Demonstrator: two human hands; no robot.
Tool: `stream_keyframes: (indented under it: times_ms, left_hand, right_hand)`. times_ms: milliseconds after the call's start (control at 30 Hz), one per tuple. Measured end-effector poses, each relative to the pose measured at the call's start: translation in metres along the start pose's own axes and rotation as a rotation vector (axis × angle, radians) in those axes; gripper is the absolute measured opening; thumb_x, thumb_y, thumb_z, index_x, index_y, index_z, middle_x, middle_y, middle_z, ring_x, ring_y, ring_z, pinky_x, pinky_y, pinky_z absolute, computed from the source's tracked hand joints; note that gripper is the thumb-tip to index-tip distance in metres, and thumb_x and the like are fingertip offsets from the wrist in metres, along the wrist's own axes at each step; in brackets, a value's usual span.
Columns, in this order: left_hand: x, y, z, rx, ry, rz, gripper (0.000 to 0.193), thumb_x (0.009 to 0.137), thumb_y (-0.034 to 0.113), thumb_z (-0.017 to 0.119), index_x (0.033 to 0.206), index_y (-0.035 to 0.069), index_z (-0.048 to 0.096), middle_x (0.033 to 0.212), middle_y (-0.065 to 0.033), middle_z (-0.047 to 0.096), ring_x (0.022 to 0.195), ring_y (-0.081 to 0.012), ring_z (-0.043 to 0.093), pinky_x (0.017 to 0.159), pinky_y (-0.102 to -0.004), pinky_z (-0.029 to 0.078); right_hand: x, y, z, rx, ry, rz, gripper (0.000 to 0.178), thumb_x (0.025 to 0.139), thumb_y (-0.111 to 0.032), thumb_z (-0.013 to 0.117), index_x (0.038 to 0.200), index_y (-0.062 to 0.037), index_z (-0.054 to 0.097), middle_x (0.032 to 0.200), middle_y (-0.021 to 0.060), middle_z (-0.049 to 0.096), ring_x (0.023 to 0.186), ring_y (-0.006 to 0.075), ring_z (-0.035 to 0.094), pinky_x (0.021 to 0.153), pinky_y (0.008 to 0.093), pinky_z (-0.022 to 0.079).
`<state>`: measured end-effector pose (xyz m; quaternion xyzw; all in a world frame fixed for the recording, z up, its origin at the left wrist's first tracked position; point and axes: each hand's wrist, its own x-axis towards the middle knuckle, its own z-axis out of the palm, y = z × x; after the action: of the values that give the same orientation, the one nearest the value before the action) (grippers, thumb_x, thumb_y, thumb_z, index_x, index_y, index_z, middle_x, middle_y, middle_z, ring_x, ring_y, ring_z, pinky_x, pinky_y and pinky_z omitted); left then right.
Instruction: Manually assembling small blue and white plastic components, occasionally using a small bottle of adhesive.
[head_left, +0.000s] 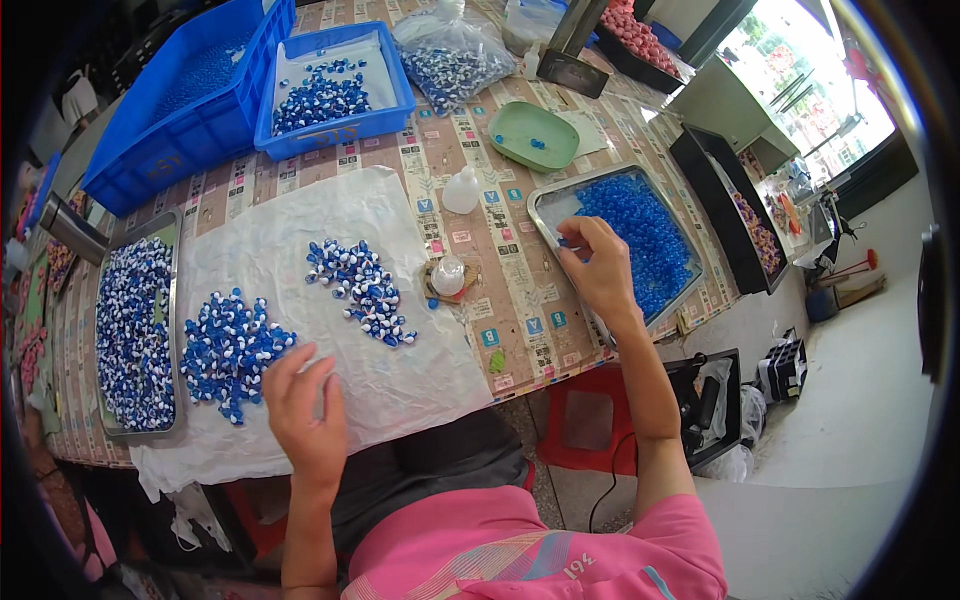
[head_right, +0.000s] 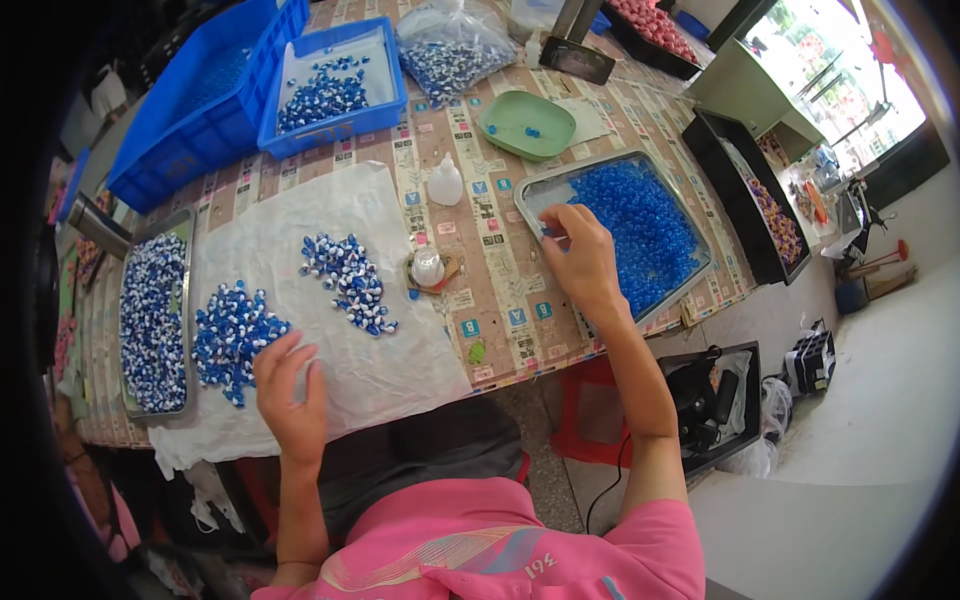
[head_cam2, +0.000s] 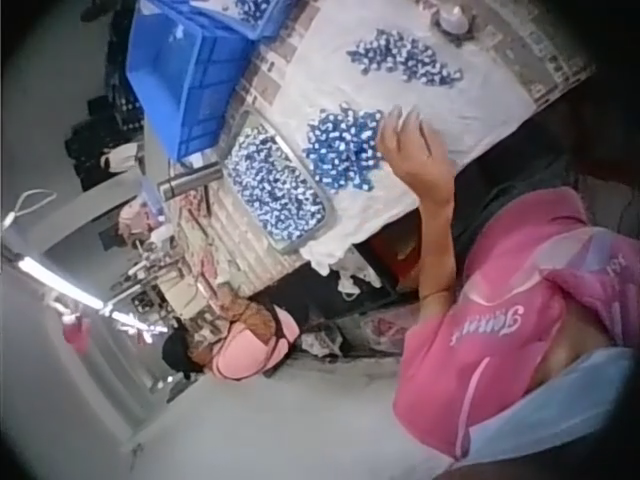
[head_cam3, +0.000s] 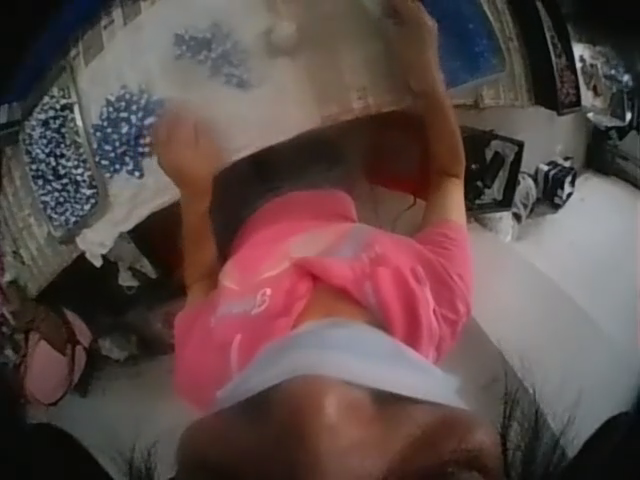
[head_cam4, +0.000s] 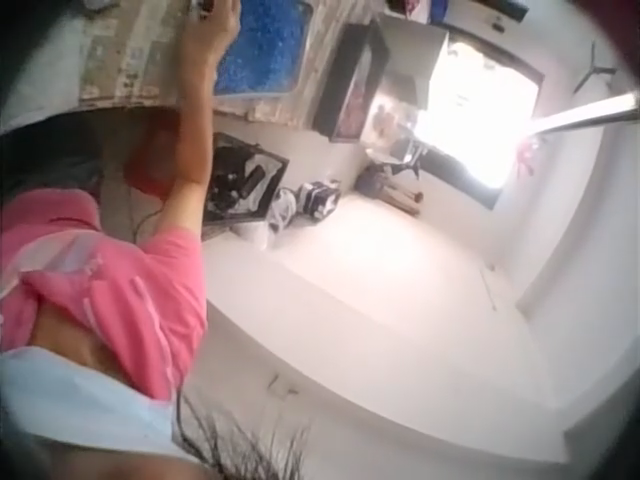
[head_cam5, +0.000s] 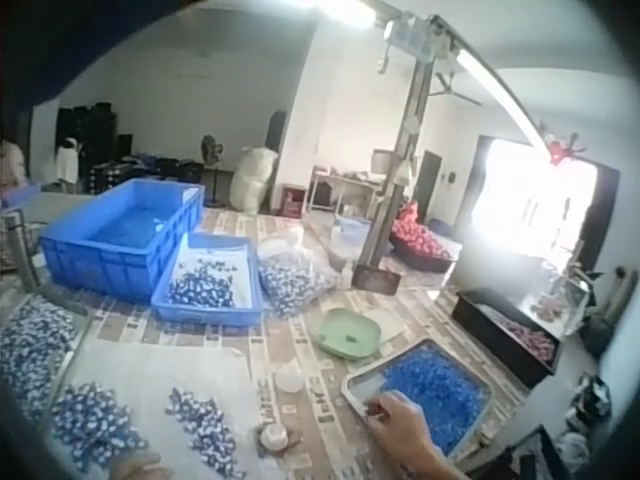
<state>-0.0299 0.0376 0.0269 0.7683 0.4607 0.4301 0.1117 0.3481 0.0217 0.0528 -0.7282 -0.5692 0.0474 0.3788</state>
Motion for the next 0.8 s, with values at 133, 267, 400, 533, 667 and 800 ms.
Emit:
stream_keyframes:
  times_ms: [133, 267, 400, 533, 667, 800]
  left_hand:
    - [-0.006, 0.019, 0.015, -0.189, -0.117, 0.01, 0.024, 0.076, -0.007, 0.07, 0.098, 0.002, 0.07, 0.111, -0.0131, 0.066, 0.103, -0.0305, 0.061, 0.09, -0.0372, 0.049]
    - [-0.004, 0.025, 0.025, -0.257, -0.125, 0.004, 0.024, 0.075, -0.007, 0.07, 0.097, 0.003, 0.071, 0.109, -0.0123, 0.067, 0.102, -0.0304, 0.061, 0.088, -0.037, 0.049]
    - [0.0, 0.024, 0.028, -0.258, -0.124, -0.008, 0.026, 0.074, -0.008, 0.071, 0.098, 0.004, 0.071, 0.108, -0.0115, 0.067, 0.101, -0.0296, 0.061, 0.087, -0.0363, 0.049]
    - [-0.001, 0.021, 0.027, -0.232, -0.114, -0.01, 0.027, 0.074, -0.008, 0.071, 0.098, 0.004, 0.071, 0.106, -0.0106, 0.066, 0.099, -0.0293, 0.061, 0.086, -0.0361, 0.049]
    - [0.0, 0.021, 0.028, -0.235, -0.1, -0.009, 0.027, 0.074, -0.007, 0.071, 0.099, 0.004, 0.071, 0.099, -0.0097, 0.064, 0.094, -0.0286, 0.058, 0.081, -0.036, 0.048]
    - [0.001, 0.023, 0.037, -0.212, -0.115, 0.03, 0.026, 0.075, -0.004, 0.072, 0.1, 0.003, 0.07, 0.091, -0.0094, 0.059, 0.089, -0.0286, 0.054, 0.077, -0.0367, 0.046]
  right_hand:
    - [-0.019, -0.032, 0.004, 0.16, -0.13, -0.073, 0.024, 0.077, 0.008, 0.071, 0.099, -0.0001, 0.069, 0.096, 0.0057, 0.063, 0.085, 0.0133, 0.065, 0.074, 0.0239, 0.053]
    - [-0.038, -0.047, 0.015, 0.415, -0.319, -0.042, 0.018, 0.081, 0.004, 0.074, 0.099, -0.0002, 0.07, 0.102, 0.0048, 0.062, 0.091, 0.0107, 0.062, 0.076, 0.0228, 0.052]
    - [-0.051, -0.061, 0.023, 0.527, -0.395, 0.025, 0.02, 0.082, 0.004, 0.074, 0.101, 0.0007, 0.069, 0.106, 0.0043, 0.063, 0.094, 0.0092, 0.062, 0.078, 0.0225, 0.052]
    - [-0.062, -0.068, 0.035, 0.669, -0.459, 0.222, 0.02, 0.083, 0.005, 0.074, 0.101, 0.0005, 0.069, 0.106, 0.0044, 0.064, 0.095, 0.0093, 0.062, 0.079, 0.0227, 0.052]
    - [-0.066, -0.067, 0.037, 0.686, -0.496, 0.189, 0.018, 0.083, 0.006, 0.074, 0.1, 0.0007, 0.069, 0.108, 0.0053, 0.065, 0.098, 0.0108, 0.062, 0.084, 0.0241, 0.052]
    - [-0.072, -0.066, 0.04, 0.743, -0.517, 0.131, 0.018, 0.083, 0.006, 0.073, 0.101, 0.001, 0.069, 0.108, 0.0059, 0.065, 0.101, 0.0126, 0.062, 0.087, 0.025, 0.051]
